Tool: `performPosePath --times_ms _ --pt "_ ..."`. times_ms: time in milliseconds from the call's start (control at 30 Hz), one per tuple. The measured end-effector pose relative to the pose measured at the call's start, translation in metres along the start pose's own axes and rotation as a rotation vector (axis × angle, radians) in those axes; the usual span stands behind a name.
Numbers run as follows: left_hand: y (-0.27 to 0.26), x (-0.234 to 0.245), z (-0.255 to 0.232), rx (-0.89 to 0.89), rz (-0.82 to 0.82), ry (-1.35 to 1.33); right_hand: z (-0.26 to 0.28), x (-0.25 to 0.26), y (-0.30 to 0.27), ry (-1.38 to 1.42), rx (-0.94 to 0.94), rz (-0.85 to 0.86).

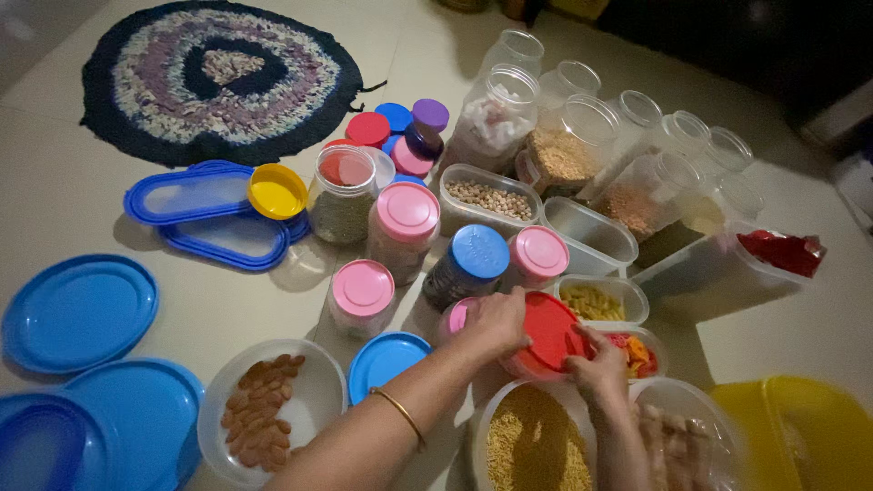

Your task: The person sits on the floor and systematically closes various plastic containers and jars with colorful lids. They match lids to containers, press them shut, and arrange them in rows.

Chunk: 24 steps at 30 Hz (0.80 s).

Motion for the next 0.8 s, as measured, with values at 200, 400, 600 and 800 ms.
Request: performPosePath --times_ms 200,400,600,800 --pt "0.000 -0.025 0.005 -0.178 -0.209 0.115 -0.020 -0.006 0.012 -0.408 0.458 -0.153" --pt "0.005 -0.043 0.010 -0.214 -0.173 0.308 -0.041 -0.020 0.022 -0.561 0.291 -0.084" --pt "-0.004 -0.045 -0.002 -0.283 -0.191 0.609 -0.049 -0.047 0.011 -1.046 0.590 -0.072" --pt "-0.010 -0.032 -0.005 -0.309 -0.159 0.745 -0.042 -0.055 0.012 -1.056 0.533 0.072"
Point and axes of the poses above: each hand's wrist, its own y-axis towards the middle knuckle, its own x-axis out of the back of the hand, z = x × y, the point moved 1 cm from there along y, towards the middle knuckle, and after that the axes turned 2 degrees about x, right-handed, at the moved point
